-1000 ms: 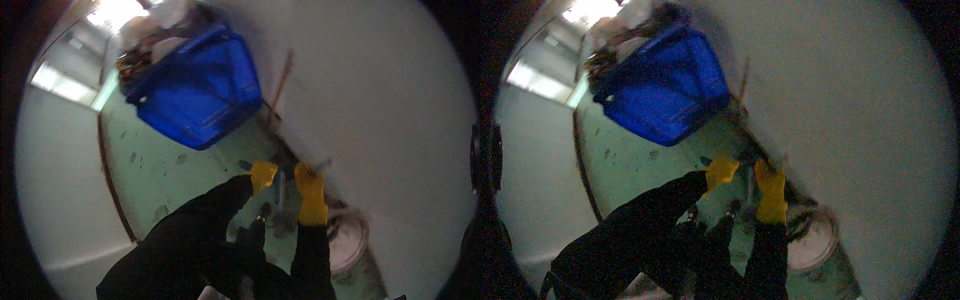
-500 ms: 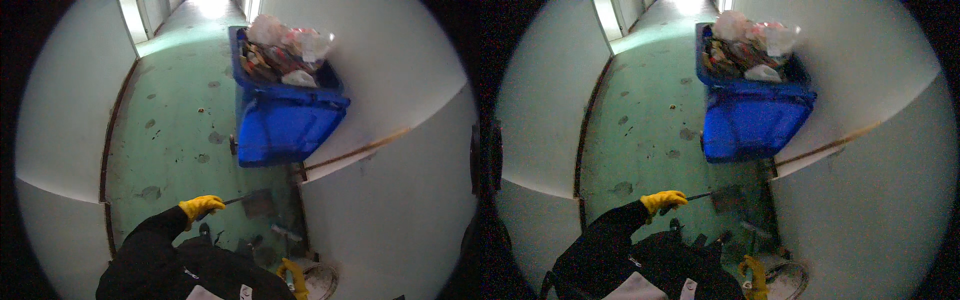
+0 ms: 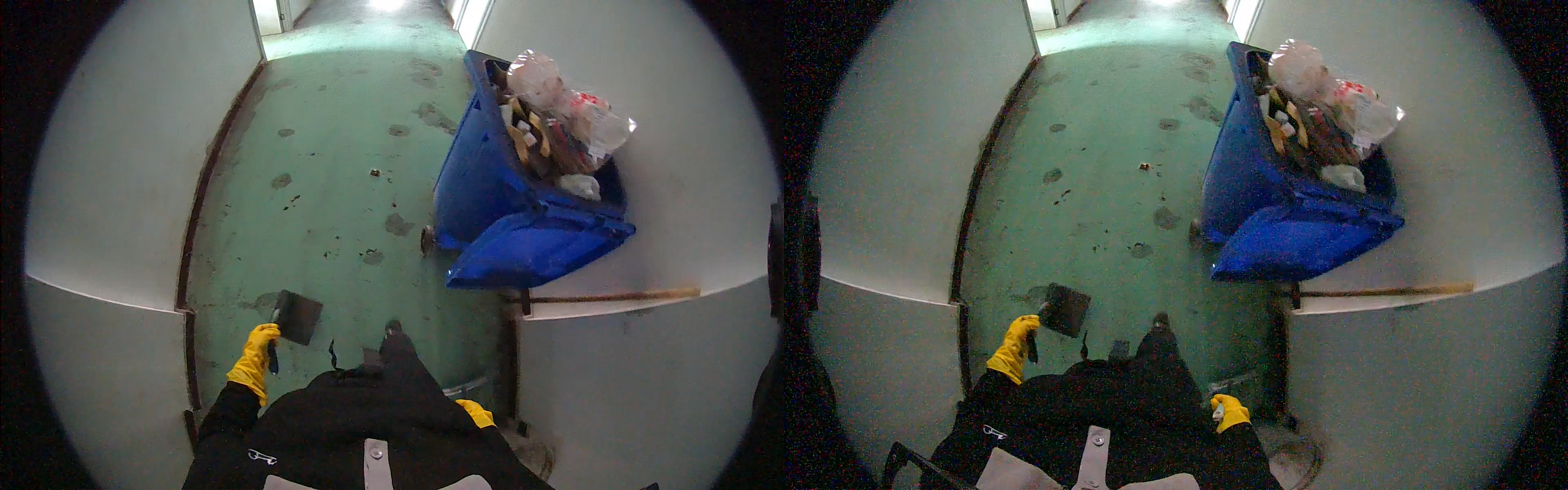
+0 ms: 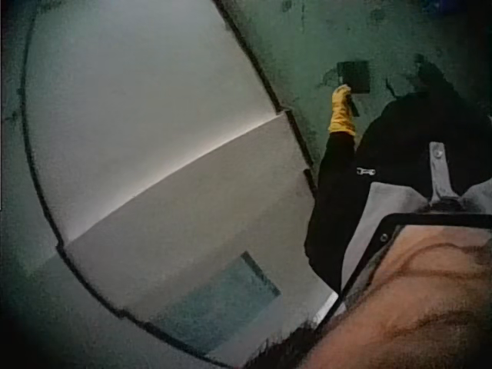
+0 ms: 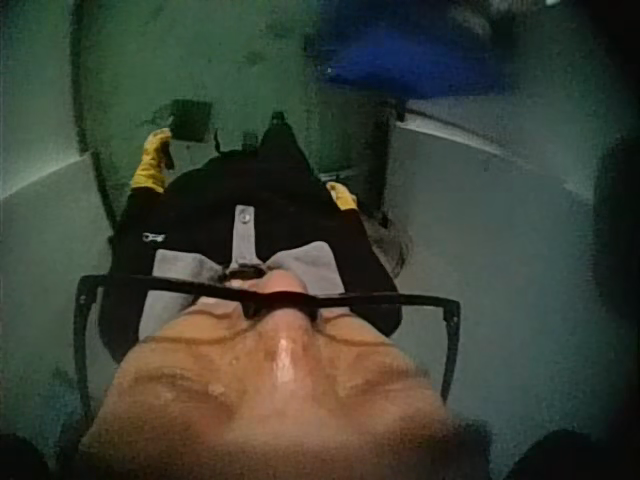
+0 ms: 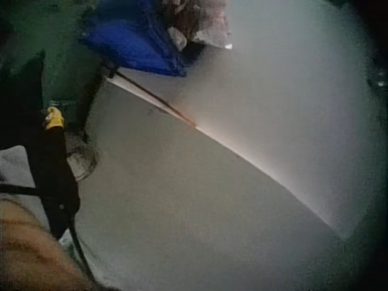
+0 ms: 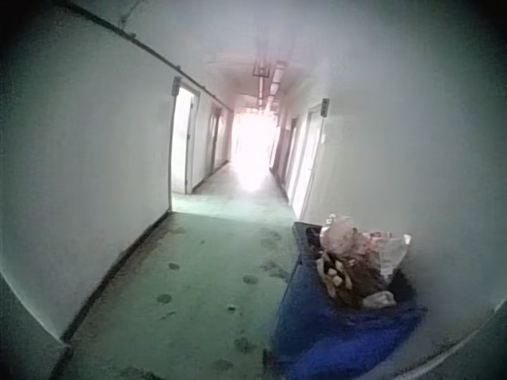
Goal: The person puts on yellow rubber gloves, then uses a broom and dustpan to sweep debris along a hallway floor. They walk through the corridor, sweeping toward a collection point and continuing to gather scattered dirt and small items.
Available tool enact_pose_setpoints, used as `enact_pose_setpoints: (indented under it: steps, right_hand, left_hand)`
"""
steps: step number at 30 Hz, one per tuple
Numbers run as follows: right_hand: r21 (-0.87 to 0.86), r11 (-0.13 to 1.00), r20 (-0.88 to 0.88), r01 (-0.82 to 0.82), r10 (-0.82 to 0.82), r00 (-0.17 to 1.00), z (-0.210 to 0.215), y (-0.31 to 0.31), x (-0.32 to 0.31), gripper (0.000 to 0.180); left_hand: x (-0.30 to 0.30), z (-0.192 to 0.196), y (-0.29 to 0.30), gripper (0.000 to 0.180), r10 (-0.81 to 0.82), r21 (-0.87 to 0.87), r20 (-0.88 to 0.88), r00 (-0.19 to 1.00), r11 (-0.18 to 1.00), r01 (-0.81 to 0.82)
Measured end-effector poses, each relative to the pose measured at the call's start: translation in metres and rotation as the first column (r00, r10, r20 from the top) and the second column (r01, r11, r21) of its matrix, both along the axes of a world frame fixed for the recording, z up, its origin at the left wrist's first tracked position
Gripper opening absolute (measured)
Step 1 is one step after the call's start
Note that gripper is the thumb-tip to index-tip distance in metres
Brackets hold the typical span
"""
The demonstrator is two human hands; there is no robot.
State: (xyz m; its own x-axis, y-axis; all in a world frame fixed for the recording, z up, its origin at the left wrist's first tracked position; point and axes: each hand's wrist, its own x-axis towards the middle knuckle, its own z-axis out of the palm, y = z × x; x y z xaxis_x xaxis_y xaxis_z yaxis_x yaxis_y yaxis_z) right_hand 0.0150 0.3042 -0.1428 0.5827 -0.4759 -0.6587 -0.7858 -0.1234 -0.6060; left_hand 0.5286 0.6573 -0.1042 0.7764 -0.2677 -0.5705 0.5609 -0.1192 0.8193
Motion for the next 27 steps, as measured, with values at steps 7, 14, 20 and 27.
enact_pose_setpoints:
  steps: [7,14,20,27]
  right_hand:
    - [-0.094,0.976,-0.025,-0.195,0.193,0.981,0.022,-0.053,0.08,0.033]
    - [0.203,0.979,-0.059,0.006,0.006,0.998,-0.005,-0.136,0.239,0.014]
    - [-0.203,0.918,0.127,-0.341,0.37,0.92,0.015,-0.143,0.32,0.023]
    - [0.206,0.978,0.013,-0.023,0.021,1.0,0.109,-0.193,0.494,0.023]
  left_hand:
    - [0.068,-0.014,0.074,0.017,0.097,0.308,0.148,0.984,0.941,-0.139]
    - [0.123,0.049,0.074,0.025,0.616,0.116,0.045,0.786,0.779,-0.617]
    - [0.139,0.056,0.093,0.035,0.702,0.11,-0.03,0.712,0.71,-0.696]
    - [0.302,0.008,0.036,0.03,0.798,0.171,-0.246,0.55,0.595,-0.785]
